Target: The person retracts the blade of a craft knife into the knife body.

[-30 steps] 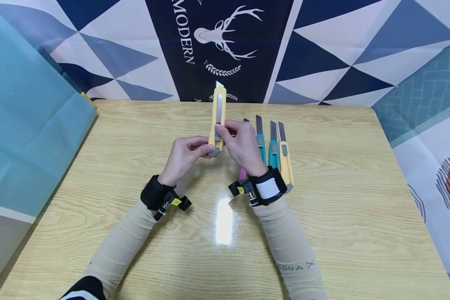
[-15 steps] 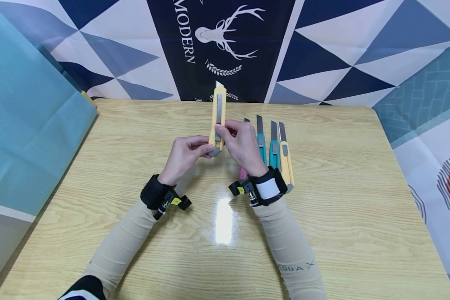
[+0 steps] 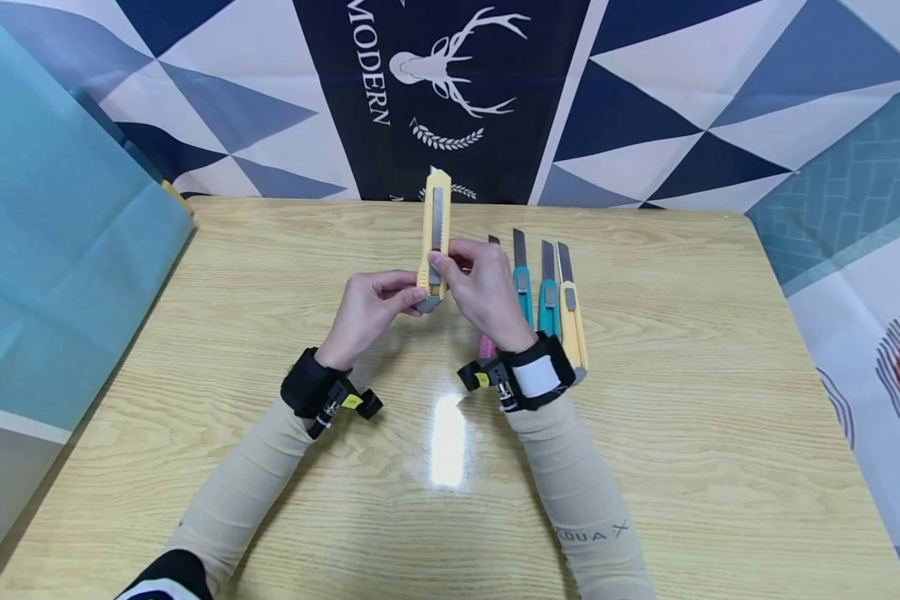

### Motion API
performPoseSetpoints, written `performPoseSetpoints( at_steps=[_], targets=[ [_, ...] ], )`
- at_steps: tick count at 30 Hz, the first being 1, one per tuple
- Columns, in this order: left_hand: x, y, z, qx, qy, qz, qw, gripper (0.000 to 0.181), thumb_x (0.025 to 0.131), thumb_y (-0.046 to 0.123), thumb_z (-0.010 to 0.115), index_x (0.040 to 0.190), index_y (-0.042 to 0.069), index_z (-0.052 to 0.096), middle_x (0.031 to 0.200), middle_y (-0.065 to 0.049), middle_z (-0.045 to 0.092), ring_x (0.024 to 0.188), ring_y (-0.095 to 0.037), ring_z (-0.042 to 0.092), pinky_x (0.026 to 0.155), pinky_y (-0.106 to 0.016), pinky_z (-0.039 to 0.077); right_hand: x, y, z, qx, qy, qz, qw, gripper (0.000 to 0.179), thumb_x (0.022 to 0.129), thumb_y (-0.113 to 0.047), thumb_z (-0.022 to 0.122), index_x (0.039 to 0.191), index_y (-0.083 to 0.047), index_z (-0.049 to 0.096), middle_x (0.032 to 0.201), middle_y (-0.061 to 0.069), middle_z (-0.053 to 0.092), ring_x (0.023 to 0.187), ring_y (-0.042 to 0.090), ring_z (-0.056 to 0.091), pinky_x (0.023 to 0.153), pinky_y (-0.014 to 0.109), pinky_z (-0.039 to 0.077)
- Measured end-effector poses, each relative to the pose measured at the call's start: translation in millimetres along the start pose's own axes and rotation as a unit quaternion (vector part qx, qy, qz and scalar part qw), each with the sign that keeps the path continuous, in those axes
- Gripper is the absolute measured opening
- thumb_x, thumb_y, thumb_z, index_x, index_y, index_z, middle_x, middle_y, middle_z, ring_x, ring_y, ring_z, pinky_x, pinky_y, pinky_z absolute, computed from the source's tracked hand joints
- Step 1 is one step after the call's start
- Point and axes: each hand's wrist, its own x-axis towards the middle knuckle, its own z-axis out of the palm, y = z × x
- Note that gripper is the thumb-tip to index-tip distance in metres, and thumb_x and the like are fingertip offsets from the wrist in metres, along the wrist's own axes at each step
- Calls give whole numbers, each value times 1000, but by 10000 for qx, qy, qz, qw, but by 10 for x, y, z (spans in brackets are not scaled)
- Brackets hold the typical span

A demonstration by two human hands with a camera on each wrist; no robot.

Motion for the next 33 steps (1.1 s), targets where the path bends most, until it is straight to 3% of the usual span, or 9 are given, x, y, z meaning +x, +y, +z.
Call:
performPoseSetpoints(
  at_steps=[7, 14, 17, 25, 33],
  targets=[
    [-13, 56, 4, -95, 17, -14, 10000, 23, 84, 8, 66, 103, -4, 67, 91, -18, 70, 69, -16, 66, 64, -44, 59, 1, 9, -3, -29, -71, -102, 9999, 12, 89, 1, 59, 94, 9, 67, 81, 22, 67, 67, 25, 58, 53, 23, 36],
    [7, -10, 4, -85, 22, 36, 10000, 23, 83, 9, 66, 103, -3, 68, 91, -16, 70, 69, -15, 66, 63, -36, 60, 79, 414, 57, -68, -107, -58, 9999, 15, 90, -13, 62, 96, -2, 70, 83, 11, 69, 68, 13, 57, 52, 26, 37],
    [6, 3, 3, -77, -2, -10, 10000, 22, 84, 8, 66, 103, -3, 68, 91, -17, 70, 69, -15, 66, 63, -35, 60, 82, 419, 55, -177, -121, -11, 9998, 16, 90, -15, 62, 96, -3, 70, 82, 9, 68, 66, 12, 55, 51, 27, 36],
    [-66, 308, -3, 29, 18, -100, 9999, 20, 85, -4, 63, 103, -12, 64, 93, -26, 67, 70, -25, 66, 65, -43, 59, 85, 411, 69, -289, -170, 62, 9994, 15, 88, -12, 64, 99, -2, 69, 84, 8, 68, 67, 12, 57, 57, 29, 45],
    [-73, 330, -2, 28, 16, -166, 9999, 20, 85, -4, 62, 103, -12, 64, 93, -26, 67, 70, -26, 66, 66, -47, 59, 83, 430, 74, -271, -169, 27, 9995, 15, 88, -12, 64, 98, -2, 68, 82, 8, 67, 66, 12, 56, 57, 30, 45]
  ],
)
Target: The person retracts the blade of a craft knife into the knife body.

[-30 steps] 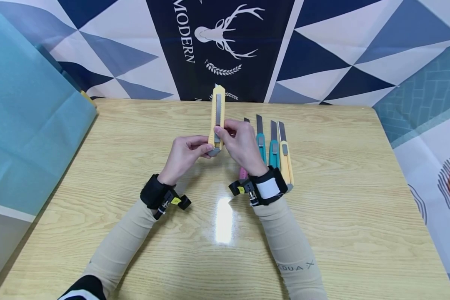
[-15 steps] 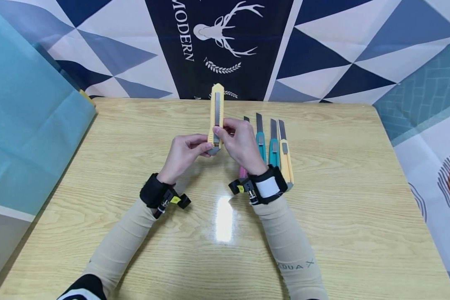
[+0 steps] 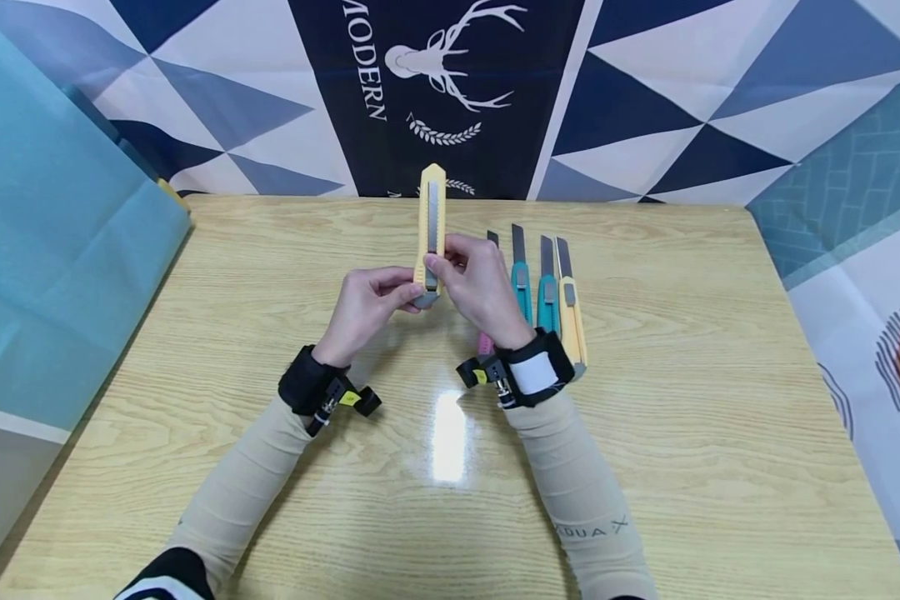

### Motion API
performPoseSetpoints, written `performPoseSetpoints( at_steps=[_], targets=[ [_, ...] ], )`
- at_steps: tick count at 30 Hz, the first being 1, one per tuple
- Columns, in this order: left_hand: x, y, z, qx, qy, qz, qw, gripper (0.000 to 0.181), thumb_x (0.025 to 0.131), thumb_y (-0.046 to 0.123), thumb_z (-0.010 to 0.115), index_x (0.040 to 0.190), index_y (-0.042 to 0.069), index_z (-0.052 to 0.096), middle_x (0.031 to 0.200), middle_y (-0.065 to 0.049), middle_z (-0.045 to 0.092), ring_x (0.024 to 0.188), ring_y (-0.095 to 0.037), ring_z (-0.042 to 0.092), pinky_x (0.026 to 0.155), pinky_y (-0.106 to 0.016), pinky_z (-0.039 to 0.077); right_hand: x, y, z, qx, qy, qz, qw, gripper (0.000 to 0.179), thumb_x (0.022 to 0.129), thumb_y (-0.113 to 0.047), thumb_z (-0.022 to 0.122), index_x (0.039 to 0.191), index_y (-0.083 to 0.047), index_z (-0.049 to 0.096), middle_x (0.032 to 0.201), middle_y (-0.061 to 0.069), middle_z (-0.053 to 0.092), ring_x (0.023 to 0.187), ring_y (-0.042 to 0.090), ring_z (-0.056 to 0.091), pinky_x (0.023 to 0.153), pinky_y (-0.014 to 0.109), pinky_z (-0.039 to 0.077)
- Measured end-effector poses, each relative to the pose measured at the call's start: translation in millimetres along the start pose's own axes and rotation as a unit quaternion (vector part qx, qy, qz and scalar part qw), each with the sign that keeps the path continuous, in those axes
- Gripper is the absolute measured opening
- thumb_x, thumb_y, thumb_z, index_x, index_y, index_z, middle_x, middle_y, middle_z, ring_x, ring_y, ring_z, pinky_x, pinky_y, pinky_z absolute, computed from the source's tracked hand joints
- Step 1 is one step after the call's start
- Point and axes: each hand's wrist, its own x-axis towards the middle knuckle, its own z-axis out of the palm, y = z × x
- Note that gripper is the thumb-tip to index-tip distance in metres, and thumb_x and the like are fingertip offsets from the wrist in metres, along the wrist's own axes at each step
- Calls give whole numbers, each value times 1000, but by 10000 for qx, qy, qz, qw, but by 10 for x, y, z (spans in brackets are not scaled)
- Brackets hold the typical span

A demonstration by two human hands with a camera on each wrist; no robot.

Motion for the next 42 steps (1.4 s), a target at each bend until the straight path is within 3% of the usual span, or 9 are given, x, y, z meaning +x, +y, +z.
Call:
performPoseSetpoints(
  at_steps=[10, 27, 36, 42],
  targets=[
    [-1, 23, 7, -260, -48, -13, 9997, 19, 85, -7, 60, 102, -14, 62, 93, -29, 65, 72, -32, 65, 67, -53, 57, 5, -1, -4, 119, -169, 65, 9998, 15, 88, -10, 63, 101, 0, 66, 83, 9, 66, 72, 10, 60, 64, 32, 52],
    [3, 35, -7, -103, -27, -118, 9999, 18, 86, -4, 61, 102, -13, 63, 91, -27, 66, 72, -28, 66, 69, -48, 58, 24, 22, 19, 18, -200, 161, 9997, 17, 89, -11, 63, 103, -2, 65, 86, 8, 66, 81, 10, 63, 75, 37, 57],
    [23, 7, -73, -84, -419, -130, 9990, 18, 88, -4, 59, 103, -13, 61, 93, -26, 66, 76, -30, 65, 70, -41, 59, 33, 20, 32, -38, -263, 167, 9995, 19, 89, -14, 63, 104, -2, 65, 85, 8, 66, 78, 11, 62, 74, 37, 57],
    [36, 17, -123, 14, -628, -151, 9979, 18, 89, 1, 59, 104, -10, 61, 95, -24, 65, 81, -26, 65, 75, -46, 57, 22, 21, 29, 19, -181, 29, 9998, 17, 89, -14, 63, 102, -3, 66, 84, 7, 65, 75, 10, 59, 73, 35, 56]
  ],
)
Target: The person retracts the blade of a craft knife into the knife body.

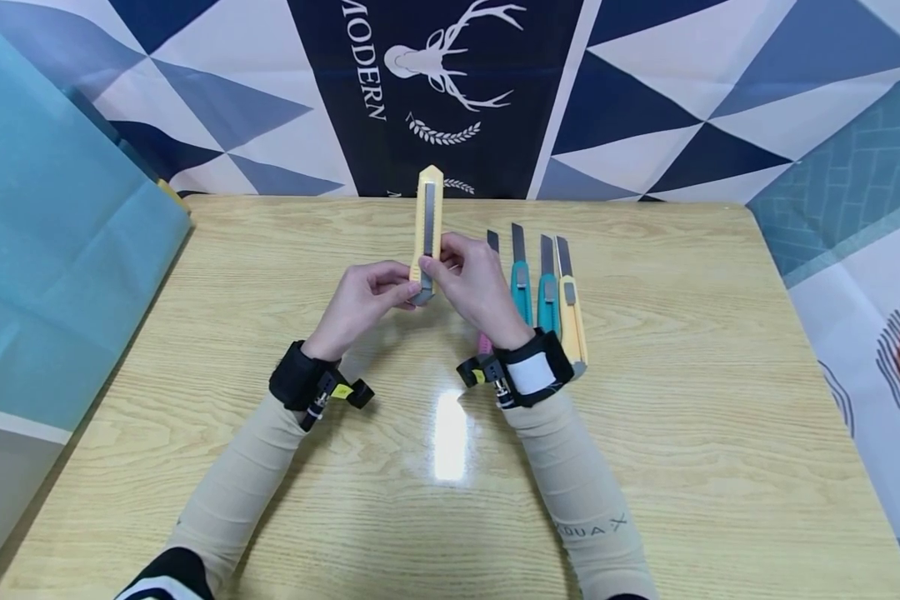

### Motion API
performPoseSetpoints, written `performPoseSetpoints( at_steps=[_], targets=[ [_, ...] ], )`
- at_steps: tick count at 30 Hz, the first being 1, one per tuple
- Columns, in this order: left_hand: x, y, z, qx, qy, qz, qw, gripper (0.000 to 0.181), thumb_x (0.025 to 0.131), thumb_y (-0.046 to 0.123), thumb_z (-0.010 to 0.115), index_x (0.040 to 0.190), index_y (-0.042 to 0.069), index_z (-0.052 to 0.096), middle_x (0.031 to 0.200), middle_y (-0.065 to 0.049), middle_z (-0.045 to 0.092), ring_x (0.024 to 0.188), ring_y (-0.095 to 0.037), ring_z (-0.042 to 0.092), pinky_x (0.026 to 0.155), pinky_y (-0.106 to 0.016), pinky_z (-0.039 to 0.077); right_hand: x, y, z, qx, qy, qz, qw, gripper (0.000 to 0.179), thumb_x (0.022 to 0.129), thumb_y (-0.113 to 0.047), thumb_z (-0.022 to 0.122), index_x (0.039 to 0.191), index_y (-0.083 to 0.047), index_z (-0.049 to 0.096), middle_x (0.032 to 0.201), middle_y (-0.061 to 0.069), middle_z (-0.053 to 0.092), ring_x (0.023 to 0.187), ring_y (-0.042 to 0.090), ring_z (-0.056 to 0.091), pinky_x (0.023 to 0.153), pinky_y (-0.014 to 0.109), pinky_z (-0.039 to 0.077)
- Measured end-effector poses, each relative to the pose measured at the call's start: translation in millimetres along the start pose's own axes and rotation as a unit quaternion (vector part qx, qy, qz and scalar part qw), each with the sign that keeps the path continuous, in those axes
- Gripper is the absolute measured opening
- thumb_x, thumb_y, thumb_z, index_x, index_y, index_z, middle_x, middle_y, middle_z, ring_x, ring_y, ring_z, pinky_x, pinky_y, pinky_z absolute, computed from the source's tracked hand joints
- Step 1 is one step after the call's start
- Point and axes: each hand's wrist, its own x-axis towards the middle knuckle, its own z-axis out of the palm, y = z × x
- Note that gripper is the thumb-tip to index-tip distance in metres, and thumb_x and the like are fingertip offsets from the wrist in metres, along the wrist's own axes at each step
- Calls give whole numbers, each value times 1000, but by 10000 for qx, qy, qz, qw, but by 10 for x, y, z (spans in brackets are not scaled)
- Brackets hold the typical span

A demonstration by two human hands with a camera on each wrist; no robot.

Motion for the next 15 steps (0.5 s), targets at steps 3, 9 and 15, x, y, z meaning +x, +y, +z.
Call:
performPoseSetpoints(
  at_steps=[3, 9, 15],
  targets=[
    [-4, 20, -22, 172, 5, -51, 9998, 18, 89, 3, 60, 104, -8, 62, 96, -22, 66, 81, -24, 65, 75, -44, 57, -8, 0, -3, 104, 17, -71, 9999, 16, 90, -14, 62, 101, -3, 66, 85, 7, 65, 74, 11, 59, 71, 36, 55],
    [-12, 46, -66, 474, 119, -59, 9988, 18, 90, 6, 61, 105, -5, 64, 98, -19, 66, 81, -20, 64, 74, -37, 58, -18, -12, -3, 344, 61, -77, 9994, 18, 92, -17, 60, 100, -3, 68, 88, 9, 66, 73, 15, 59, 64, 28, 52],
    [-16, 61, -92, 569, 469, 39, 9973, 20, 89, 7, 63, 105, -4, 64, 99, -18, 66, 83, -18, 63, 74, -39, 56, -27, -15, 5, 523, -58, -14, 9986, 16, 91, -17, 62, 96, -3, 68, 81, 10, 63, 67, 17, 59, 55, 23, 46]
  ],
)
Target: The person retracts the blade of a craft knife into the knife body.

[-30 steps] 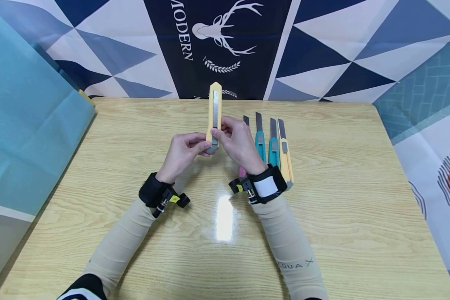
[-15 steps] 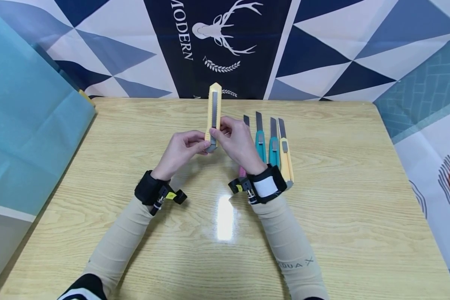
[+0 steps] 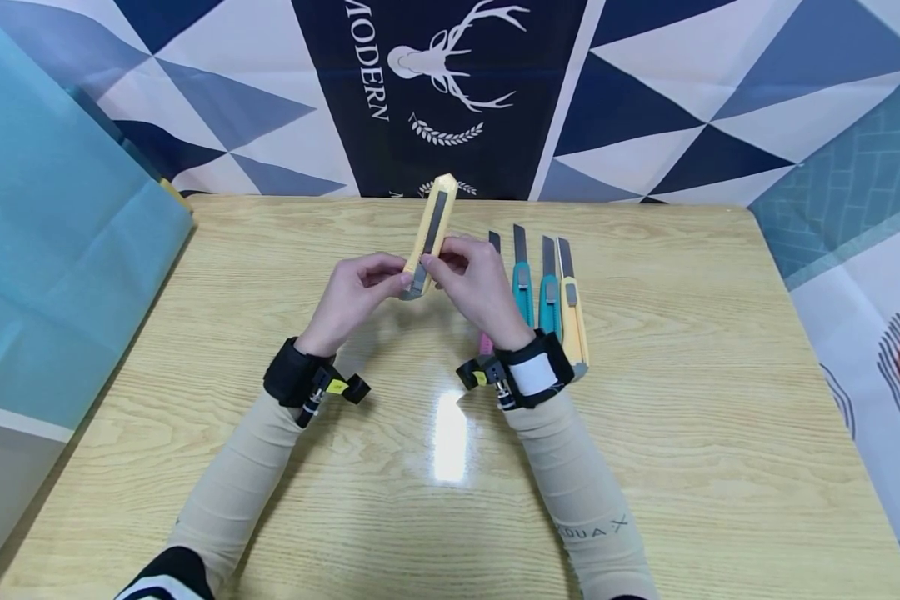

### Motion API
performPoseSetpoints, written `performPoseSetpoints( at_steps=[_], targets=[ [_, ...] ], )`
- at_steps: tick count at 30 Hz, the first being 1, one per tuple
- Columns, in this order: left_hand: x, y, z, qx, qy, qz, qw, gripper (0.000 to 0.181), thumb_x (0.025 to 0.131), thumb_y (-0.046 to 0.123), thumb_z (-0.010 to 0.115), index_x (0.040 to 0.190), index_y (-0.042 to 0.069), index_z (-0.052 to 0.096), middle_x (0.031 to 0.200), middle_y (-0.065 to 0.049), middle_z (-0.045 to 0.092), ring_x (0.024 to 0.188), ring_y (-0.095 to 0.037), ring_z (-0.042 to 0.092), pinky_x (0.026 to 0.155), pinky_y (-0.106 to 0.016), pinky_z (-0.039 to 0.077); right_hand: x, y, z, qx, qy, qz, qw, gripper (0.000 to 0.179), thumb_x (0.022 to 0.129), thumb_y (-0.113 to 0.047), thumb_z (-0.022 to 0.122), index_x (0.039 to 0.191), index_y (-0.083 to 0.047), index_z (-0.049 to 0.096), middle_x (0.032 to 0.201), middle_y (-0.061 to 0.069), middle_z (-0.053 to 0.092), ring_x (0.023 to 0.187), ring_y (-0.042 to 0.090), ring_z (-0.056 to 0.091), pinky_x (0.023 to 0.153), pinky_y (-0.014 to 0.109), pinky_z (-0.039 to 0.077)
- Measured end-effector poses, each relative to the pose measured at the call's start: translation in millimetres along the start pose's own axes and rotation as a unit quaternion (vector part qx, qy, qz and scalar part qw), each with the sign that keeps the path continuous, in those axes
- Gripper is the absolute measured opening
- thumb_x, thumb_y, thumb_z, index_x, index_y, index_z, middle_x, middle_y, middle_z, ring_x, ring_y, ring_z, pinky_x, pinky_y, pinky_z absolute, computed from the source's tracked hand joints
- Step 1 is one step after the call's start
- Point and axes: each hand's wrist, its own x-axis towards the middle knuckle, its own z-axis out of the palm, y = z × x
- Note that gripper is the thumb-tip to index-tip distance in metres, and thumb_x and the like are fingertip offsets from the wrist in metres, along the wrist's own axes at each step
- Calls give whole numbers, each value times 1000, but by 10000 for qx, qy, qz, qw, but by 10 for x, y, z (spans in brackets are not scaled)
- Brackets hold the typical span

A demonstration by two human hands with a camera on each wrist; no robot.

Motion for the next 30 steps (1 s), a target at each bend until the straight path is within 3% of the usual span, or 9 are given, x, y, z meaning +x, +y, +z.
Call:
performPoseSetpoints(
  at_steps=[9, 13, 18, 25, 27, 30],
  targets=[
    [5, -22, -68, -717, 603, 186, 9954, 20, 89, 4, 62, 105, -8, 62, 100, -22, 64, 83, -27, 62, 74, -52, 55, 1, 28, 133, -278, -899, -42, 9956, 11, 91, -13, 61, 90, -4, 67, 75, 6, 61, 64, 13, 56, 55, 29, 48],
    [10, -25, -84, -716, 768, 222, 9942, 21, 86, 4, 65, 104, -8, 63, 97, -22, 64, 81, -25, 61, 72, -51, 56, -3, 24, 209, -521, -1161, -103, 9918, 16, 91, -14, 60, 79, -5, 64, 69, 6, 59, 61, 14, 53, 54, 29, 45],
    [10, -20, -93, -702, 788, 207, 9942, 22, 85, 4, 66, 102, -9, 63, 94, -24, 64, 81, -26, 60, 71, -54, 55, -16, 21, 279, -593, -1225, -48, 9907, 18, 91, -14, 60, 76, -5, 63, 67, 6, 57, 58, 15, 50, 51, 28, 41],
    [30, -73, -132, -607, 729, 22, 9955, 22, 84, 3, 67, 101, -11, 63, 93, -25, 63, 79, -27, 60, 70, -53, 56, -21, 48, 331, -547, -1242, 215, 9905, 13, 92, -15, 59, 89, -4, 66, 77, 7, 60, 65, 14, 54, 54, 29, 48],
    [49, -126, -158, -524, 763, -96, 9957, 22, 84, 3, 67, 101, -10, 63, 92, -24, 64, 79, -28, 60, 69, -50, 57, -20, 56, 336, -606, -1219, 314, 9902, 16, 93, -16, 58, 97, -3, 66, 82, 7, 62, 69, 13, 56, 56, 29, 51],
    [103, -319, -227, -407, 903, -308, 9946, 22, 84, 8, 69, 100, -6, 66, 90, -19, 66, 77, -27, 61, 68, -45, 59, -17, 65, 330, -728, -1126, 444, 9900, 23, 93, -16, 57, 108, -1, 64, 88, 7, 64, 73, 13, 57, 59, 30, 53]
  ],
)
